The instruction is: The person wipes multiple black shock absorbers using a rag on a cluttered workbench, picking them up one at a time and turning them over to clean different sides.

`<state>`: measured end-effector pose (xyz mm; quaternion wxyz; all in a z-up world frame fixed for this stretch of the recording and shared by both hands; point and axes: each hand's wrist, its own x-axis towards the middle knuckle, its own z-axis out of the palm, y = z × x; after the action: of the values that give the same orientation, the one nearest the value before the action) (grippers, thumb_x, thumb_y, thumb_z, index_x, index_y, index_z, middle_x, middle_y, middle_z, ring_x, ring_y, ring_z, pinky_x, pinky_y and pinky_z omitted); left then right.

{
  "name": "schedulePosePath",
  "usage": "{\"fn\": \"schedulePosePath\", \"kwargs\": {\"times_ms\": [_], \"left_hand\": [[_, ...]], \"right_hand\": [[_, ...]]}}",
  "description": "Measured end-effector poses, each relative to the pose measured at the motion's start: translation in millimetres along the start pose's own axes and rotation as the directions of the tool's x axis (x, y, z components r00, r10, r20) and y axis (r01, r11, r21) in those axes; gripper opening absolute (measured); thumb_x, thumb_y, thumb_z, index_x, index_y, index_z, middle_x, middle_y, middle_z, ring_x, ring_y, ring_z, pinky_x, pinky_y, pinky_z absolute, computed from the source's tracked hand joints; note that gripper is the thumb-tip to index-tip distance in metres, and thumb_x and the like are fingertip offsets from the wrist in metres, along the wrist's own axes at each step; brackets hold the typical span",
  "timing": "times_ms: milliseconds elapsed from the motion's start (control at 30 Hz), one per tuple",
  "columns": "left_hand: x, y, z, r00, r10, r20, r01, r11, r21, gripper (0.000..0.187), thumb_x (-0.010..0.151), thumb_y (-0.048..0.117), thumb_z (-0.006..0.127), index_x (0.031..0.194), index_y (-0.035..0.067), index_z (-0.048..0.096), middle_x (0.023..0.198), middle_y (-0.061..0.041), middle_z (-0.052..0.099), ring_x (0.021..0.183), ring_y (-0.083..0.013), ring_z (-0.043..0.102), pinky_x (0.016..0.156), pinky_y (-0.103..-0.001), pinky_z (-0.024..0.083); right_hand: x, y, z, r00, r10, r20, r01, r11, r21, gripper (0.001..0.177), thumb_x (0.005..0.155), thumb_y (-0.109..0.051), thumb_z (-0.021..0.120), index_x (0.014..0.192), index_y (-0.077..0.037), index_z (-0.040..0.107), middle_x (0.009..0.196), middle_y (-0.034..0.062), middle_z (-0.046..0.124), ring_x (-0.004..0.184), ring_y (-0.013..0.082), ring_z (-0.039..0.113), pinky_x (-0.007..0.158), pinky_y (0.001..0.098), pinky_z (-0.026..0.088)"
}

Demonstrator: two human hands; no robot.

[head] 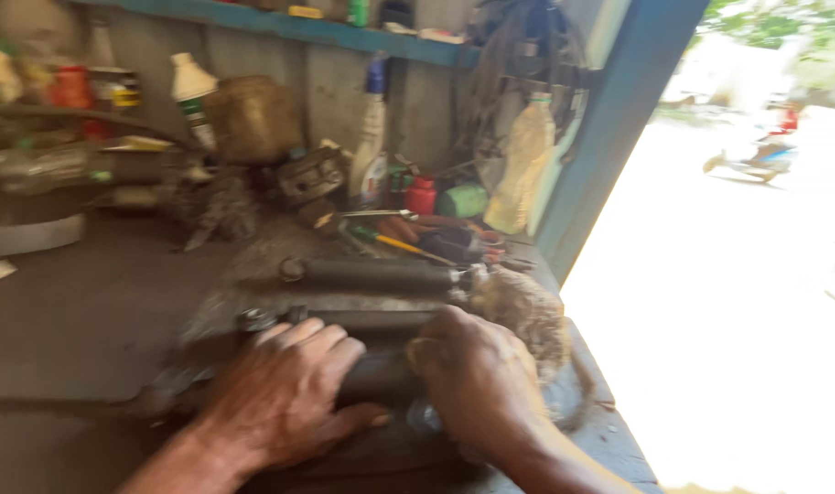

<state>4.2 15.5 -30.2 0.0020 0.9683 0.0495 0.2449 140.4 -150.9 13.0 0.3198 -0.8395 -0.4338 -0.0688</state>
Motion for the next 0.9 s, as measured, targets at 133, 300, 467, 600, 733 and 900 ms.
{"fn": "schedulePosePath", "kwargs": {"times_ms": [133, 300, 467, 600, 733, 900], "left_hand": [[-0.7, -0.4, 2.6, 0.999, -0.034, -0.029, 0.034, 0.999, -0.012, 0.063, 0.080, 0.065, 0.072, 0.113, 0.011, 0.068, 0.097, -0.009, 0.069, 0.096, -0.0328, 0.064, 0.082, -0.048, 0.051], [-0.7, 3.8, -1.2, 0.993, -0.099, 0.070, 0.100, 0.995, -0.006, 0.061, 0.078, 0.058, 0.070, 0.119, 0.013, 0.067, 0.104, -0.007, 0.069, 0.102, -0.0323, 0.063, 0.083, -0.048, 0.050], [1.8, 4.6, -2.5, 0.990, -0.119, 0.079, 0.119, 0.993, 0.013, 0.065, 0.080, 0.065, 0.068, 0.123, 0.016, 0.068, 0.106, -0.005, 0.070, 0.104, -0.0291, 0.064, 0.088, -0.047, 0.049], [3.8, 8.4, -10.5, 0.982, -0.156, 0.102, 0.155, 0.988, 0.022, 0.065, 0.078, 0.063, 0.069, 0.124, 0.017, 0.068, 0.108, -0.006, 0.070, 0.104, -0.0299, 0.064, 0.088, -0.045, 0.051], [1.4, 9.5, -11.2, 0.996, -0.090, 0.009, 0.090, 0.996, 0.008, 0.061, 0.075, 0.056, 0.072, 0.120, 0.015, 0.071, 0.105, -0.009, 0.072, 0.099, -0.0328, 0.066, 0.083, -0.048, 0.052], [5.8, 10.2, -16.1, 0.990, -0.132, 0.053, 0.132, 0.991, 0.005, 0.061, 0.075, 0.058, 0.072, 0.120, 0.016, 0.071, 0.103, -0.008, 0.072, 0.099, -0.0322, 0.067, 0.082, -0.048, 0.053]], "right_hand": [[11.8, -5.9, 3.1, 1.000, -0.021, -0.009, 0.020, 0.997, -0.073, 0.023, 0.086, -0.031, 0.066, 0.088, -0.009, 0.069, 0.090, 0.0153, 0.072, 0.091, 0.0382, 0.069, 0.080, 0.0515, 0.051], [-0.7, -2.8, 8.5, 0.993, -0.101, -0.060, 0.099, 0.994, -0.036, 0.024, 0.088, -0.031, 0.067, 0.086, -0.008, 0.072, 0.096, 0.0181, 0.067, 0.087, 0.0400, 0.068, 0.078, 0.0515, 0.052], [-18.8, 1.1, 9.0, 0.983, -0.176, -0.052, 0.176, 0.984, -0.004, 0.021, 0.089, -0.026, 0.065, 0.098, -0.010, 0.074, 0.100, 0.0197, 0.065, 0.085, 0.0388, 0.069, 0.075, 0.0517, 0.052], [-18.8, 1.0, 11.1, 0.961, -0.271, -0.056, 0.269, 0.962, -0.037, 0.031, 0.089, -0.025, 0.064, 0.115, -0.008, 0.068, 0.099, 0.0175, 0.070, 0.091, 0.0395, 0.069, 0.077, 0.0521, 0.052], [-20.7, -4.0, 12.2, 0.974, -0.228, 0.004, 0.228, 0.973, -0.020, 0.053, 0.085, -0.026, 0.065, 0.134, -0.006, 0.058, 0.101, 0.0191, 0.071, 0.090, 0.0402, 0.070, 0.078, 0.0524, 0.052], [-19.4, -6.1, 11.3, 0.980, -0.179, 0.082, 0.183, 0.982, -0.049, 0.048, 0.089, -0.033, 0.065, 0.129, -0.007, 0.060, 0.104, 0.0188, 0.071, 0.093, 0.0411, 0.069, 0.079, 0.0541, 0.051]]}}
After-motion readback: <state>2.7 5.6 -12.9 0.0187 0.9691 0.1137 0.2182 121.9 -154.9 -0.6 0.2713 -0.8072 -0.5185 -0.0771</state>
